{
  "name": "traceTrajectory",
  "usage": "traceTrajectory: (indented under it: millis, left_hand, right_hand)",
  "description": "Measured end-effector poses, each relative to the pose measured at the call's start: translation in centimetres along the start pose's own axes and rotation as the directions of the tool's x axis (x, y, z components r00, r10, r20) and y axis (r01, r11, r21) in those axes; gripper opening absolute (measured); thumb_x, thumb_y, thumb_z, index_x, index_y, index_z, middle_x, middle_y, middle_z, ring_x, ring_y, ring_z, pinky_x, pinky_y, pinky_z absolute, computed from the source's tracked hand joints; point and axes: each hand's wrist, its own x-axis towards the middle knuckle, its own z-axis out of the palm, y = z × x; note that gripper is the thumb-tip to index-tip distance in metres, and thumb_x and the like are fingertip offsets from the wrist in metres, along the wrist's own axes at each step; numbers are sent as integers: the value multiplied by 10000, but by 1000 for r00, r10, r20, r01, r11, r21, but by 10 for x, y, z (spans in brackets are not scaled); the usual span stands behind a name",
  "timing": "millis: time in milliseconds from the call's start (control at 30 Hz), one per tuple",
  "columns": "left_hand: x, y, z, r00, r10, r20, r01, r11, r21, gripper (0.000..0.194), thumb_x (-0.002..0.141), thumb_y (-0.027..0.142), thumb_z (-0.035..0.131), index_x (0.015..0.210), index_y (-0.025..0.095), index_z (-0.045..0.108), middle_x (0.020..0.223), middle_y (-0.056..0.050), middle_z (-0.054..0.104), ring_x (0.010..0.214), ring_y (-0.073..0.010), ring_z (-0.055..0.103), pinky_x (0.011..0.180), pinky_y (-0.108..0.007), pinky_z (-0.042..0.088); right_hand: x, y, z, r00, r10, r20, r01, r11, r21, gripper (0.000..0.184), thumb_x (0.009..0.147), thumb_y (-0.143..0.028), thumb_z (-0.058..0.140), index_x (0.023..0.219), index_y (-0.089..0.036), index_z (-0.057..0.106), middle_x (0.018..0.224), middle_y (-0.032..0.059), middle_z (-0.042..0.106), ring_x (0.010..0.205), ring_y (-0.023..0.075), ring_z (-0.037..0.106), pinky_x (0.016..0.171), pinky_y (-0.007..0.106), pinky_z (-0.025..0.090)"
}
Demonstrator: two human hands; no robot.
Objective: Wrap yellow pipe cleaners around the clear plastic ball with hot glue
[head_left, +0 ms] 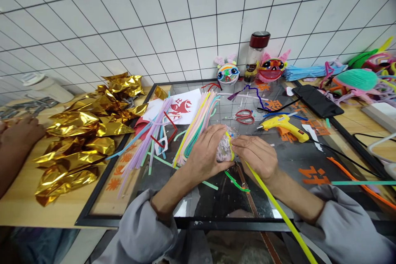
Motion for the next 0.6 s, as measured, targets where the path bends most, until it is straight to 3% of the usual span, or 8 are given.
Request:
traceTrajectory:
  millis: [600]
  left_hand:
    - [-2,0,0,997,-57,-47,50,989,-139,788,728,293,826,1377,180,395,1362,-193,563,1318,-324,531,1108,-523,468]
  right_hand:
    - [1,0,0,1000,-4,2,4,1000,2,165,861,1,549,904,-131,638,882,140,769,853,223,730,730,342,592]
